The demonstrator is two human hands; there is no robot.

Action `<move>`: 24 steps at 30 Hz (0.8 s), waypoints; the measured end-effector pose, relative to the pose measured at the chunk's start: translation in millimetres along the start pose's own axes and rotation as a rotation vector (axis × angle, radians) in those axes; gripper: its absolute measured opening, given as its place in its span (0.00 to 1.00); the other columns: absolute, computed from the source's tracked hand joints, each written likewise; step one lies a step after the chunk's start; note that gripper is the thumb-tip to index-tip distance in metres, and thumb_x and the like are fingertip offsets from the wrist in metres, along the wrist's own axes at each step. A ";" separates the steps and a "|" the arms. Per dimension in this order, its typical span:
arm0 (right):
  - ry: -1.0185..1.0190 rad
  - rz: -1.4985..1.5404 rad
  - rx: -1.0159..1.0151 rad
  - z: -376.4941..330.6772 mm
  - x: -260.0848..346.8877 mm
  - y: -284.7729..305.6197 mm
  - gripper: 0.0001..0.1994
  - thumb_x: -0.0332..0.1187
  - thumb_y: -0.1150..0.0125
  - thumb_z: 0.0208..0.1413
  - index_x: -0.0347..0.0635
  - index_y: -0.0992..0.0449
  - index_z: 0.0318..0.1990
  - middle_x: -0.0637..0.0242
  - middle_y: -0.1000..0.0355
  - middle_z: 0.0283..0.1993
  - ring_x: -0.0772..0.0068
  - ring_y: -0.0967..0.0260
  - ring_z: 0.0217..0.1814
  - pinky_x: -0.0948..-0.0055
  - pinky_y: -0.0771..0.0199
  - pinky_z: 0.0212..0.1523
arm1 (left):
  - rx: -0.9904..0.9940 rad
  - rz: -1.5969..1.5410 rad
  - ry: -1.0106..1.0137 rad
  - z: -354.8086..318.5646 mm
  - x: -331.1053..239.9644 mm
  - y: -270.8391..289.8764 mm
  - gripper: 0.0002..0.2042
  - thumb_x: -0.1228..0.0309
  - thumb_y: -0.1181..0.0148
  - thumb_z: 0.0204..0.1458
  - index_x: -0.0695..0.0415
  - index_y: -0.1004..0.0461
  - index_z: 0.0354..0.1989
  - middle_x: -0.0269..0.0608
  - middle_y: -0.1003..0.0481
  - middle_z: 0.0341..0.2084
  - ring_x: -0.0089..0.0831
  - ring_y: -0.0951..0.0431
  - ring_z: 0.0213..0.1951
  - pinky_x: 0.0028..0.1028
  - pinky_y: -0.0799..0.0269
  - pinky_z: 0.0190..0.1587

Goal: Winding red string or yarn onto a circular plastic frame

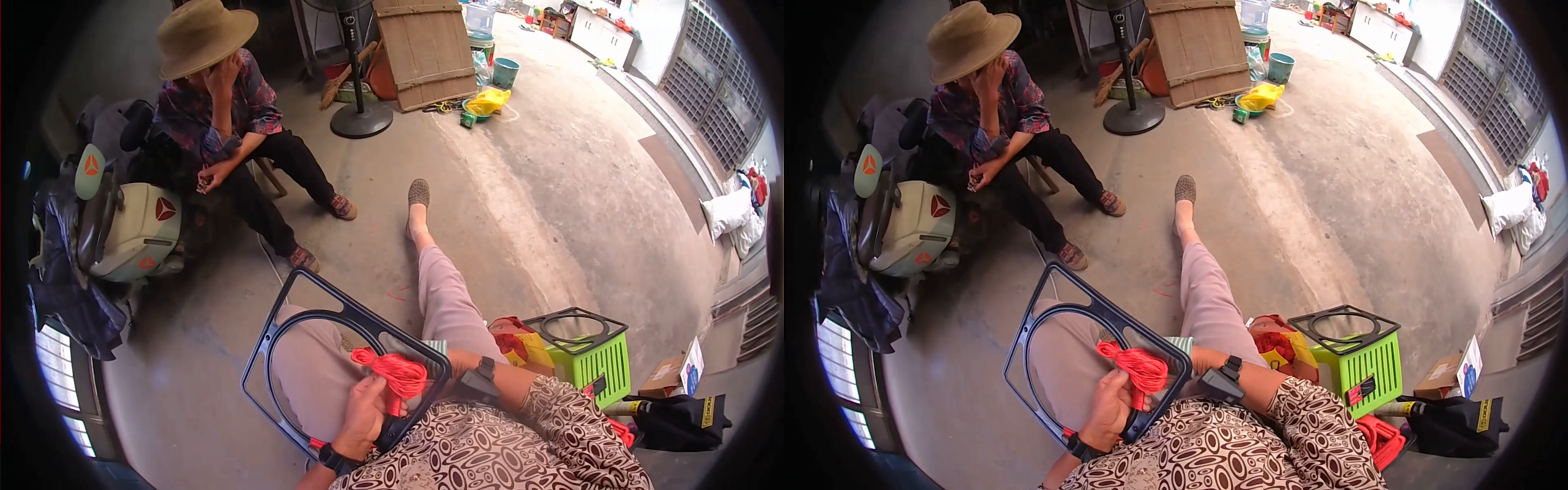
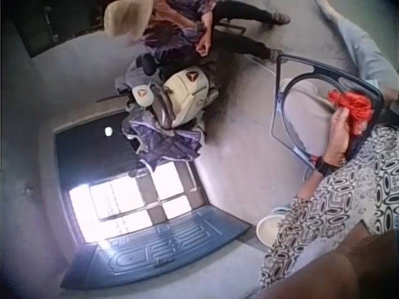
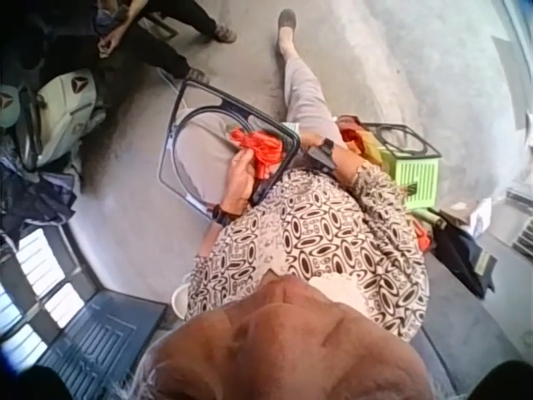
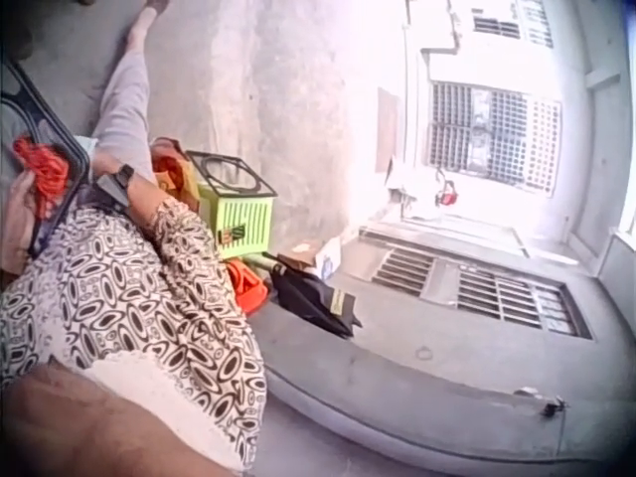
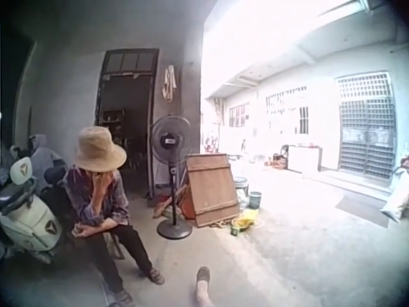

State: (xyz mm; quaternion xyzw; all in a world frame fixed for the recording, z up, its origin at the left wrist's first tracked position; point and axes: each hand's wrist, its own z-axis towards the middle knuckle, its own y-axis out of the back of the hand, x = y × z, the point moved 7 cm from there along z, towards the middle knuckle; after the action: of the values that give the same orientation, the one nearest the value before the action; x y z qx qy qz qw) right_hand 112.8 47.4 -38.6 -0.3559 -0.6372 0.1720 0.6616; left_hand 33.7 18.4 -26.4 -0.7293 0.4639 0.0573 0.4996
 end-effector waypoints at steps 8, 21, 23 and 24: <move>0.703 0.220 -0.805 -29.6 11.9 60.6 0.12 0.37 0.43 0.55 0.41 0.32 0.42 0.63 0.30 0.36 0.66 0.30 0.38 0.67 0.27 0.42 | -0.022 -0.123 0.244 3.7 25.5 19.6 0.16 0.61 0.55 0.58 0.65 0.31 0.39 0.45 0.27 0.24 0.33 0.27 0.24 0.28 0.29 0.27; 0.913 0.512 -0.576 -234.8 74.3 54.7 0.14 0.39 0.59 0.64 0.36 0.36 0.46 0.75 0.43 0.20 0.85 0.51 0.12 0.81 0.50 0.12 | 0.062 -0.141 0.243 1.8 9.9 1.2 0.23 0.55 0.59 0.57 0.66 0.32 0.43 0.45 0.28 0.26 0.32 0.28 0.26 0.28 0.29 0.29; 0.828 0.479 -0.797 -244.5 54.9 59.4 0.14 0.39 0.57 0.63 0.36 0.36 0.46 0.75 0.43 0.21 0.85 0.50 0.12 0.82 0.51 0.11 | 0.031 -0.098 0.206 0.2 5.3 -1.1 0.19 0.58 0.57 0.57 0.64 0.32 0.41 0.46 0.28 0.26 0.32 0.28 0.25 0.28 0.29 0.28; 0.733 0.439 -1.013 -252.6 41.5 66.7 0.15 0.39 0.56 0.63 0.35 0.36 0.47 0.74 0.42 0.21 0.85 0.50 0.12 0.82 0.53 0.10 | 0.001 -0.054 0.166 0.1 2.5 -0.4 0.15 0.60 0.56 0.58 0.62 0.32 0.39 0.46 0.28 0.25 0.32 0.28 0.23 0.29 0.29 0.27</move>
State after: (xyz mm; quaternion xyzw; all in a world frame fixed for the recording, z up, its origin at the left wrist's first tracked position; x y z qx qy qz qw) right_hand 377.1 57.9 -38.3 -0.7800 -0.2855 -0.1504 0.5361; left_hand 35.4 16.9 -27.6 -0.7436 0.4839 -0.0169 0.4612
